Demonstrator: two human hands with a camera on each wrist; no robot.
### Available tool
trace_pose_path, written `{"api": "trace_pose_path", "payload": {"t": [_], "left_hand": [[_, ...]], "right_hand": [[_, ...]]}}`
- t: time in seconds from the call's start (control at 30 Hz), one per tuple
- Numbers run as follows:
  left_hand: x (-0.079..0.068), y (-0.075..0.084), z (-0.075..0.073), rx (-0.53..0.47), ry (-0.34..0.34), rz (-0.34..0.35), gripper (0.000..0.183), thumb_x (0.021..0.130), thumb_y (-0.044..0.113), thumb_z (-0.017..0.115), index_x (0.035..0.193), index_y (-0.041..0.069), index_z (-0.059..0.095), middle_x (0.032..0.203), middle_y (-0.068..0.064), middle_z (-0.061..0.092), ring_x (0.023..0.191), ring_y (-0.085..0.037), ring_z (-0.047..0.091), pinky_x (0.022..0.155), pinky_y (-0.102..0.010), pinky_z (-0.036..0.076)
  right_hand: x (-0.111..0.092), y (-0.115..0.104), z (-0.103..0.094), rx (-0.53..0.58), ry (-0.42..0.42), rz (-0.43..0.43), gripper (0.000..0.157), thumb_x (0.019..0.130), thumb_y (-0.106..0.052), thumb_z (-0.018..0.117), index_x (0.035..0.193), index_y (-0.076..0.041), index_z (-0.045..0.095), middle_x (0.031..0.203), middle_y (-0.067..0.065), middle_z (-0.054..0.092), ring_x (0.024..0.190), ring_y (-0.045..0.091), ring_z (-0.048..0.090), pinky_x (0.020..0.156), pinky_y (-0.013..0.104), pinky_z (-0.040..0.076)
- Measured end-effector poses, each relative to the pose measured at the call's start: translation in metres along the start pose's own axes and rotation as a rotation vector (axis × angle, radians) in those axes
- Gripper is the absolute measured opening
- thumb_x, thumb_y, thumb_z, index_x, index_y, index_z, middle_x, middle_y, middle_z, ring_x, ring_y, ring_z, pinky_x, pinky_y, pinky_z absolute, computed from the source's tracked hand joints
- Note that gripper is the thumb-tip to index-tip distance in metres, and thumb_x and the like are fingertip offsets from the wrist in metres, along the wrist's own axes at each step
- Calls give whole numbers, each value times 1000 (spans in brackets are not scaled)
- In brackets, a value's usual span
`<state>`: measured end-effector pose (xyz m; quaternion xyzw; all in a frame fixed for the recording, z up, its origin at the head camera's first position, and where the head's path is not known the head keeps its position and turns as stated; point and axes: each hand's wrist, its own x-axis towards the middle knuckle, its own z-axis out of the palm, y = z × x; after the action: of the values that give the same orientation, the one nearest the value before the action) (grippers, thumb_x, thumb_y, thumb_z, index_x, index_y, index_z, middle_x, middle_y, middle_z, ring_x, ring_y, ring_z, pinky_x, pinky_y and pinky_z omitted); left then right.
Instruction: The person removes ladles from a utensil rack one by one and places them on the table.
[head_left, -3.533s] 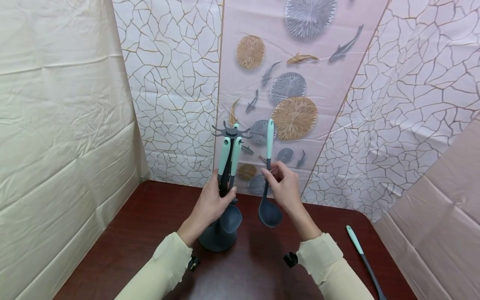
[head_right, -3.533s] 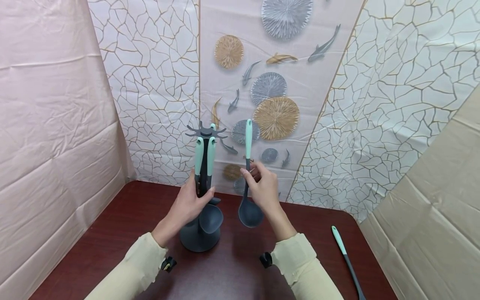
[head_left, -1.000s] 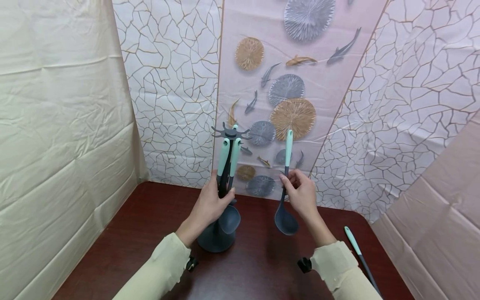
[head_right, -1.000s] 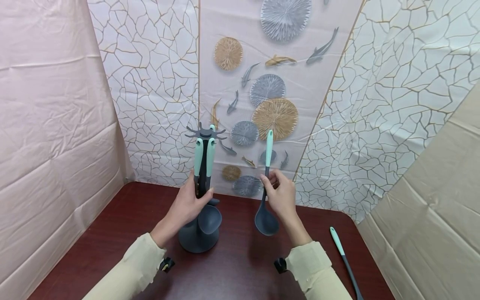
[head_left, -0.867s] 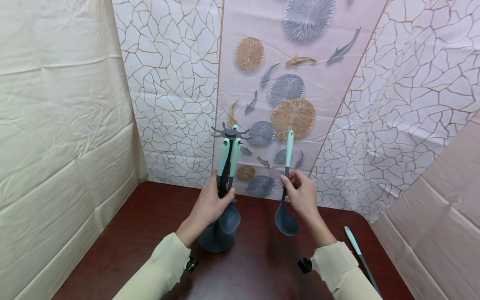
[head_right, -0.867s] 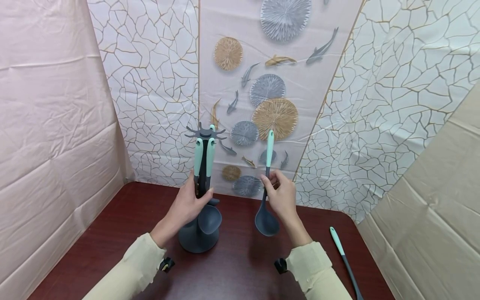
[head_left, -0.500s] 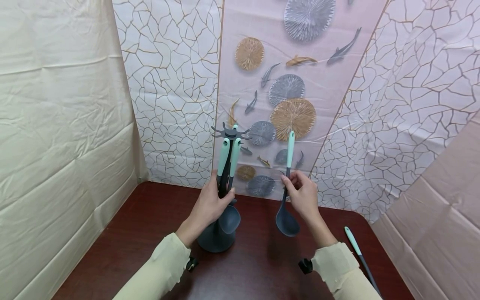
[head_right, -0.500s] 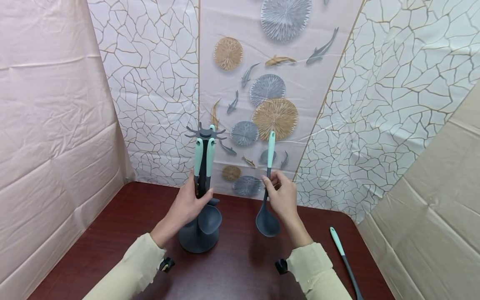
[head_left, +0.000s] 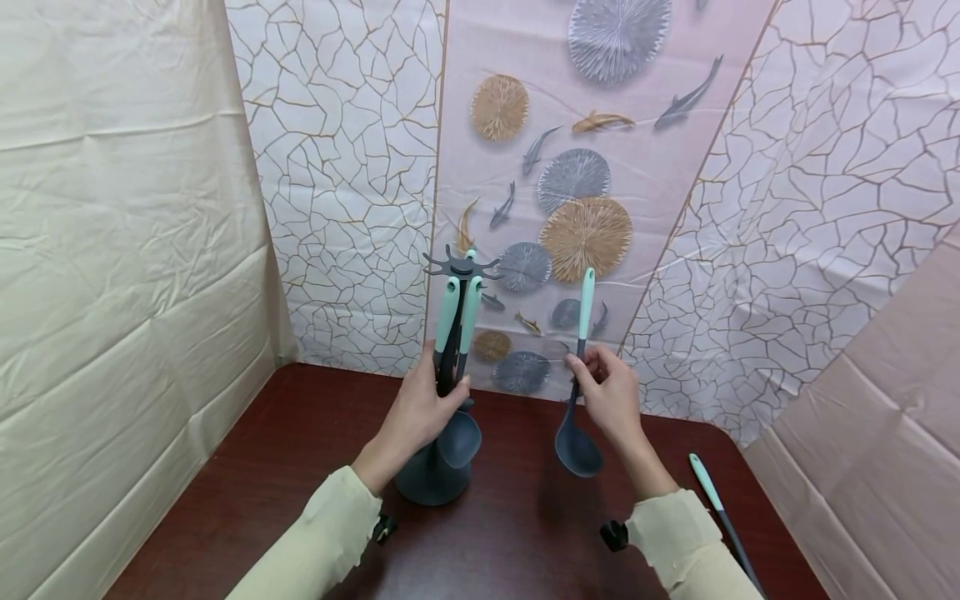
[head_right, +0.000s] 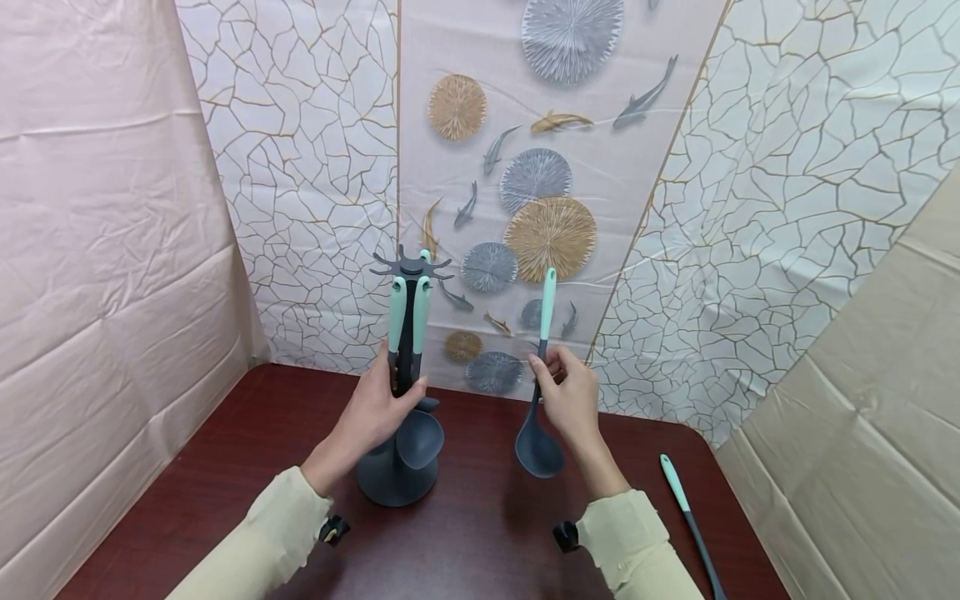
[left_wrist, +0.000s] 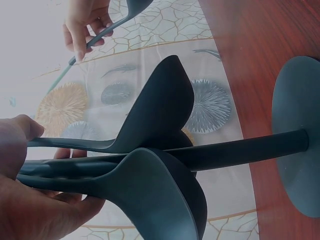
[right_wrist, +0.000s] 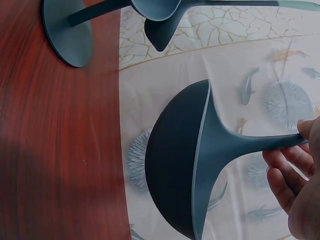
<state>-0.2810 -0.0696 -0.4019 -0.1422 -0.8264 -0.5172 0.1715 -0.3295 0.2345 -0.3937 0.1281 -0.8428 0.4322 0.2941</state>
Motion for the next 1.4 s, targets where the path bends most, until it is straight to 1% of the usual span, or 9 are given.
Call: {"api": "trace_pose_path", "payload": {"t": [0.2,0.47,0.6,0.8,1.03,1.27,1.4], "left_hand": [[0,0,0,0,1,4,52,101,25,72,141,17,41,95,-2,62,83,-19,67,86,-48,56],[-1,1,0,-3,-4,-2,53,101,26,72,143,17,41,95,-1,62,83,-18,67,87,-49,56],[-1,1,0,-2,-4,-2,54,101,26,72,143,17,40,95,-1,62,83,-18,67,87,-49,56],[-1,2,0,11,1,-3,52,101,27,72,141,16,42,95,-1,63,82,-18,67,86,-48,56],[0,0,1,8,4,-5,51,101,25,73,140,17,42,95,-2,62,83,-19,67,87,-49,56],[0,1,1,13,-2,-13,52,101,28,72,141,16,41,96,-2,62,83,-19,67,86,-48,56],[0,1,0,22,0,-14,51,101,29,72,140,16,41,95,-2,62,84,-19,67,87,-49,56]], "right_hand": [[-1,2,-2,4,-15,2,22,103,-29,74,94,-10,67,75,7,68,60,25,66,52,26,51],[1,5,-5,-57,-2,8,23,103,-32,73,94,-11,67,74,5,67,58,19,63,53,26,49],[2,6,-8,-71,7,7,23,103,-30,73,93,-11,67,74,4,67,58,18,63,52,25,48],[3,6,-10,-70,21,-9,23,103,-29,74,92,-9,66,73,5,68,58,19,64,53,24,49],[3,11,-12,-61,17,-6,23,103,-29,74,93,-10,65,75,6,67,58,19,64,53,25,50],[2,16,-16,-75,21,-7,23,103,-30,73,93,-10,66,75,5,67,57,18,63,52,24,49],[1,18,-18,-74,21,-1,22,103,-30,73,92,-11,65,75,5,67,57,20,63,52,25,50]]}}
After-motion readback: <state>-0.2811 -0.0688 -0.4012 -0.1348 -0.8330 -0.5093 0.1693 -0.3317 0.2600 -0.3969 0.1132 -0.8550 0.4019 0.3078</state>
